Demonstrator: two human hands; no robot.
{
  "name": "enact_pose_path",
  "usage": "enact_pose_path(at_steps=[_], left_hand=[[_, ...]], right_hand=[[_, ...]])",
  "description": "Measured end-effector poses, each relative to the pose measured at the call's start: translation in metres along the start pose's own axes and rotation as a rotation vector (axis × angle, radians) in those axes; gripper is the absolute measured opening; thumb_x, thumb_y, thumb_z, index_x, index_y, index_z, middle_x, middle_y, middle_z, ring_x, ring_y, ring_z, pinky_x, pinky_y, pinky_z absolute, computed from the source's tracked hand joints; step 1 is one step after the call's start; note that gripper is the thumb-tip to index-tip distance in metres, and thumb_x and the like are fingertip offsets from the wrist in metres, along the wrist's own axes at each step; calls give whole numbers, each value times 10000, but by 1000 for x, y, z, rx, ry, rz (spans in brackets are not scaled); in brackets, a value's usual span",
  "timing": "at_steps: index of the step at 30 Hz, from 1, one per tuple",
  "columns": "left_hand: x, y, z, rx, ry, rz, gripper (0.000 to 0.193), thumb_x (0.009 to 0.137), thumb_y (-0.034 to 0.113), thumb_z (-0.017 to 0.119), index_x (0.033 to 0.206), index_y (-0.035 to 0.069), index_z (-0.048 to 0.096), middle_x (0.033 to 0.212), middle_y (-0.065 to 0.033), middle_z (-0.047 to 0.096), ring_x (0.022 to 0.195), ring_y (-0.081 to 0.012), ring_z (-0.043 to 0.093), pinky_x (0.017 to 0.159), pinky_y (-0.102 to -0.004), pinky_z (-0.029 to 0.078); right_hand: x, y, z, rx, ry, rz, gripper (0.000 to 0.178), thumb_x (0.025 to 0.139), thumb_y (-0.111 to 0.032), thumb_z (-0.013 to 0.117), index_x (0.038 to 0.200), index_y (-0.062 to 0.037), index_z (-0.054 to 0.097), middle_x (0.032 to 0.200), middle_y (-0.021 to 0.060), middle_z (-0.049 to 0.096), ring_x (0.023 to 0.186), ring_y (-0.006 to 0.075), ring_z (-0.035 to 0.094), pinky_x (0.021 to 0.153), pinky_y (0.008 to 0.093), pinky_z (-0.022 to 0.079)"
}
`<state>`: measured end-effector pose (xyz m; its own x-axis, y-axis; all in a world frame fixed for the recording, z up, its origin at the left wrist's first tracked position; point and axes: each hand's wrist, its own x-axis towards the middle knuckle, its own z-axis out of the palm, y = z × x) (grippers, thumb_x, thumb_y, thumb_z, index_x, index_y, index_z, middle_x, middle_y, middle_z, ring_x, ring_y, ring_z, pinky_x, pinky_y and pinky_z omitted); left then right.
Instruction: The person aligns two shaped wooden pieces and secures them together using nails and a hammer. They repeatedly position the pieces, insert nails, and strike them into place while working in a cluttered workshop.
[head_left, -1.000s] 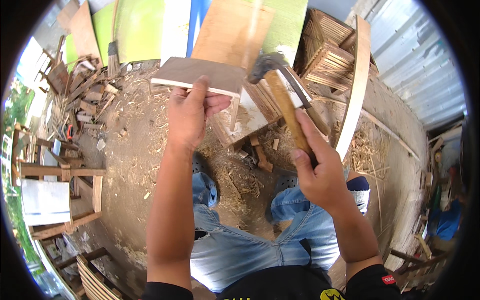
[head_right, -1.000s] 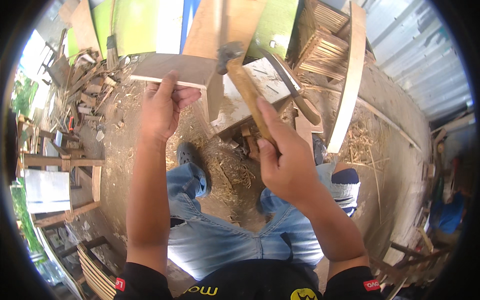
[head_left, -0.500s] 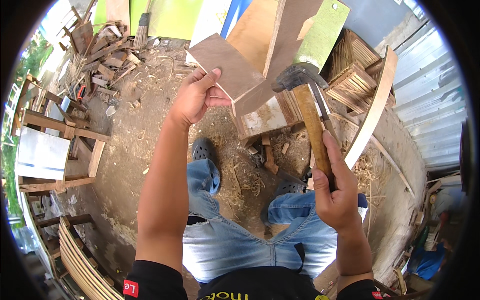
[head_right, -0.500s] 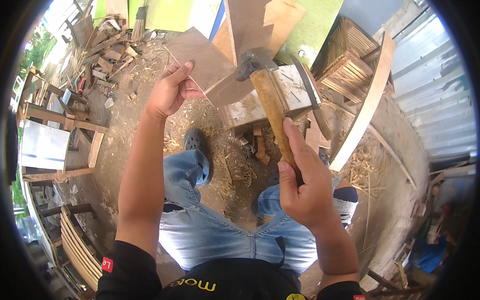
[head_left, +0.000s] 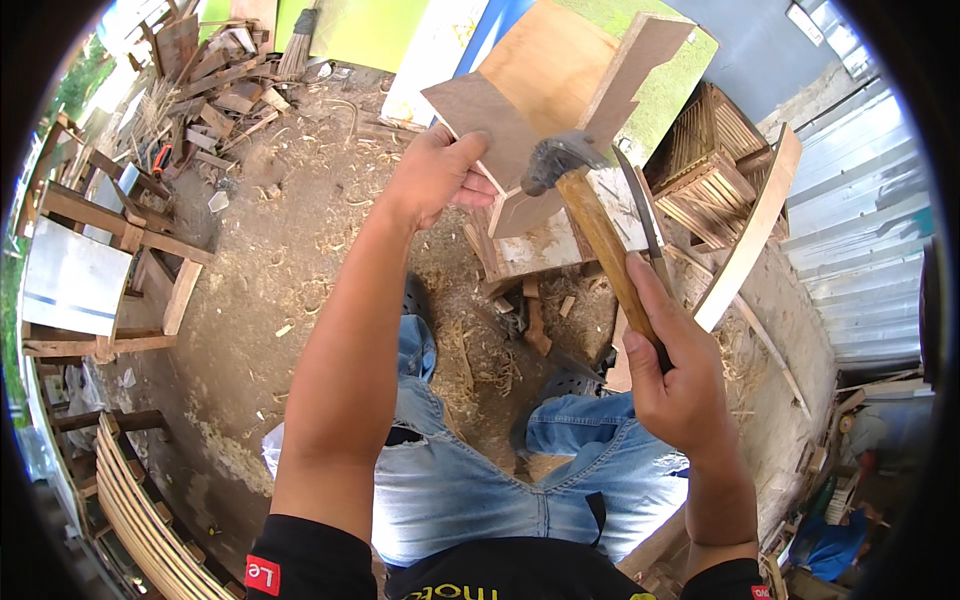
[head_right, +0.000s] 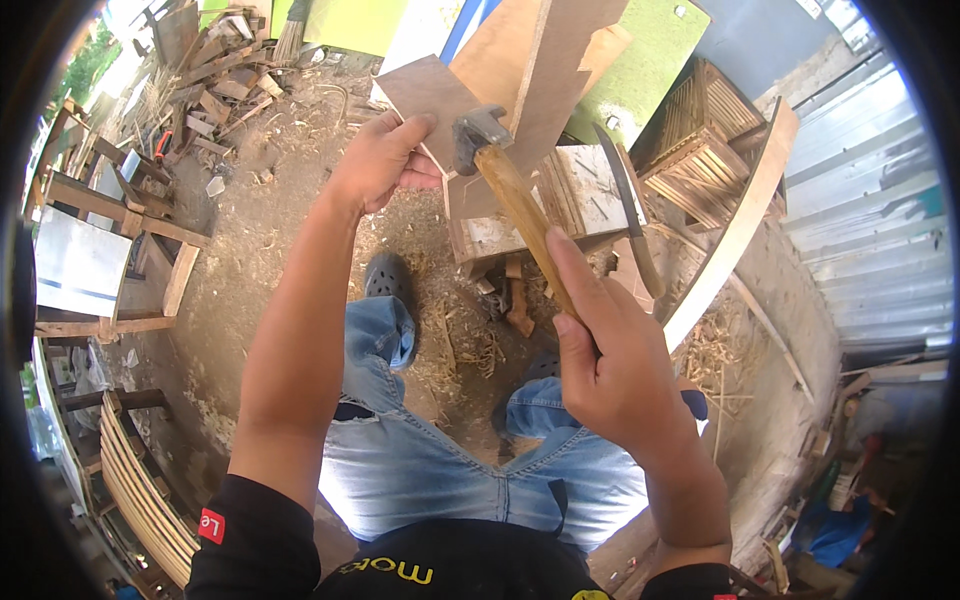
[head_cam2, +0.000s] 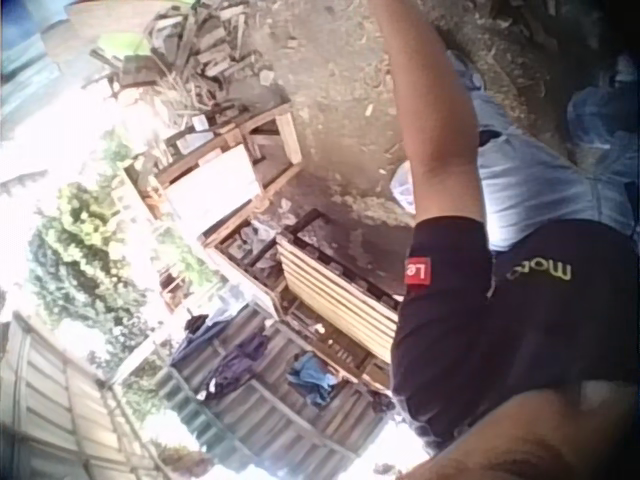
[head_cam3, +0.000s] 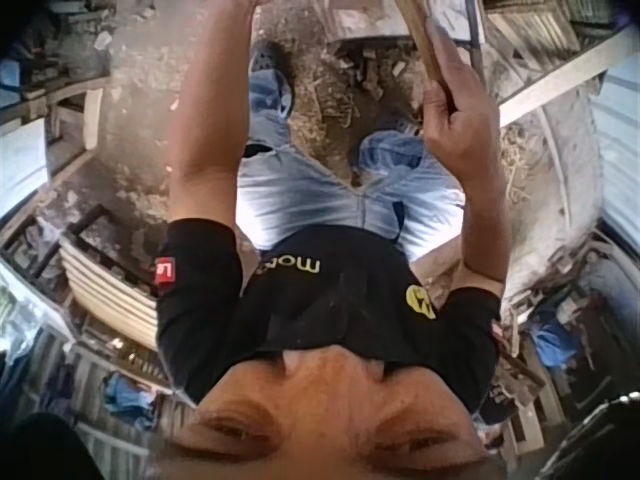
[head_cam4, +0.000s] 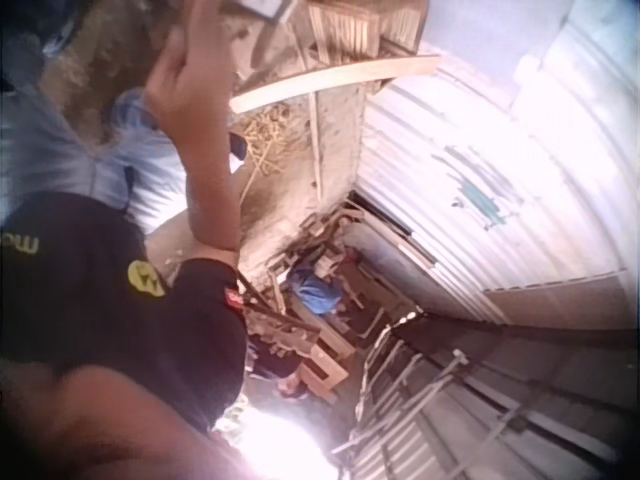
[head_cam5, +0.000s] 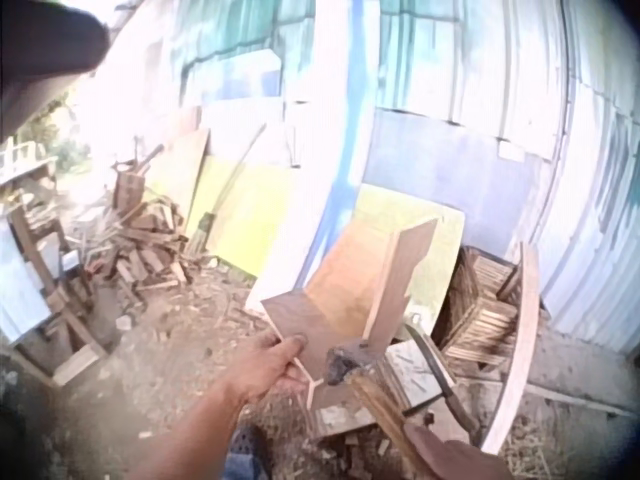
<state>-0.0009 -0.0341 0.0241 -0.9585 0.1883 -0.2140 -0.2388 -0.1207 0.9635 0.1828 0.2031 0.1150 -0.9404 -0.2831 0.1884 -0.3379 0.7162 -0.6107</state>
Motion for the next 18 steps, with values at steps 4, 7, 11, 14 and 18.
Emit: enact_pose_path(at_steps=[4,7,11,14,18], left_hand=[[-3,3,4,69,-3,-25,396,995,262,601,1166,-88,527,869,-115,664,657,-155,704,587,-269,637],[-3,1,6,20,-27,16,391,999,260,591,1160,-91,527,847,-117,664,665,-160,708,595,-271,641],[-1,0,6,14,-37,41,375,1006,259,576,1147,-86,535,834,-125,678,678,-167,715,599,-270,640],[-1,2,7,28,-25,48,374,1013,271,564,1129,-84,544,815,-128,691,667,-176,722,511,-236,593],[-5,5,8,65,27,21,379,1012,294,565,1099,-74,562,779,-127,700,661,-190,734,395,-192,480]], right_hand=[[14,-1,1,8,-30,14,584,912,13,535,1484,-66,454,905,217,607,774,365,576,743,410,481],[20,-2,4,-23,-38,-28,585,913,13,535,1486,-69,454,873,209,592,762,359,569,738,410,478],[17,-5,5,-52,-89,44,589,914,12,535,1490,-80,454,818,185,557,721,344,542,709,412,465],[14,-7,6,-119,-18,-11,593,913,11,536,1492,-90,457,788,172,530,698,336,519,689,414,452],[13,-5,8,-57,10,-40,592,912,10,540,1490,-95,463,783,165,524,695,329,515,681,405,453]])
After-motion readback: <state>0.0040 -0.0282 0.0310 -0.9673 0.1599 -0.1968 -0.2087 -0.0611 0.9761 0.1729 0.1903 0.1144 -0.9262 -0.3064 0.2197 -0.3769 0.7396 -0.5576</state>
